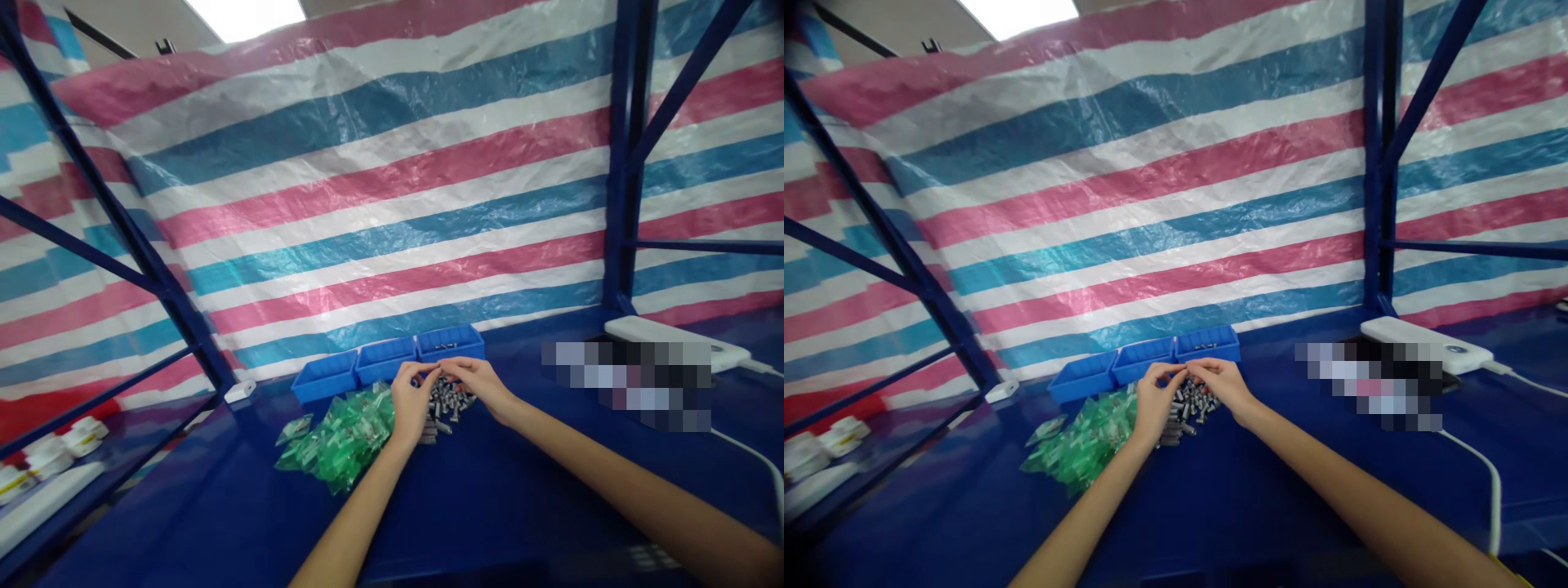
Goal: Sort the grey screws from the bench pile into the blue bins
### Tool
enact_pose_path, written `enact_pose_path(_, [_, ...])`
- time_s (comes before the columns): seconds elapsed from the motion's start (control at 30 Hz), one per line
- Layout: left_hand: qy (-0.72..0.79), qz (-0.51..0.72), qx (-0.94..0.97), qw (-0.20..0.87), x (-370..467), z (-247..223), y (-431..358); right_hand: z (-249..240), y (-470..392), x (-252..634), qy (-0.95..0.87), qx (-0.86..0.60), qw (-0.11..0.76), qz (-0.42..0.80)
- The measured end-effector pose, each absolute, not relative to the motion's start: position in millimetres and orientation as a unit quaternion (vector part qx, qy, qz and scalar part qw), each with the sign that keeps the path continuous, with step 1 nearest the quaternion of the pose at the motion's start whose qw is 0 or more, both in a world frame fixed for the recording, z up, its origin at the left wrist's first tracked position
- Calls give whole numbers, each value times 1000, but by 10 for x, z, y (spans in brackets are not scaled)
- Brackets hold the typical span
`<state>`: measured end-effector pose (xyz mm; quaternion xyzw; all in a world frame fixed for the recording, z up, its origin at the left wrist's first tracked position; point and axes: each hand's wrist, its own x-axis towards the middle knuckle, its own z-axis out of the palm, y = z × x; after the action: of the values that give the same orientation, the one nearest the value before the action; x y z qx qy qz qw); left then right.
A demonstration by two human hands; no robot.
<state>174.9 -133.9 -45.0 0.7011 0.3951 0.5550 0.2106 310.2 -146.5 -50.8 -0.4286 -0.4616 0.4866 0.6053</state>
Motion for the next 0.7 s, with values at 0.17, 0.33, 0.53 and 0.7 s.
enact_pose_path(0.17, [405,539,708,210,1755,-460,-1348,-546,-1416,3108,-495,-427,616,439])
enact_pose_path(0.33, [405,538,711,203,1764,-464,-1352,-499,-1469,3095,-464,-422,609,485])
enact_pose_path(0.53, [413,433,788,143,1727,-442,-1342,-477,-1470,3108,-383,-407,618,553])
enact_pose_path(0.7, [323,207,921,64,1610,-397,-1393,-423,-1447,3165,-339,-440,650,519])
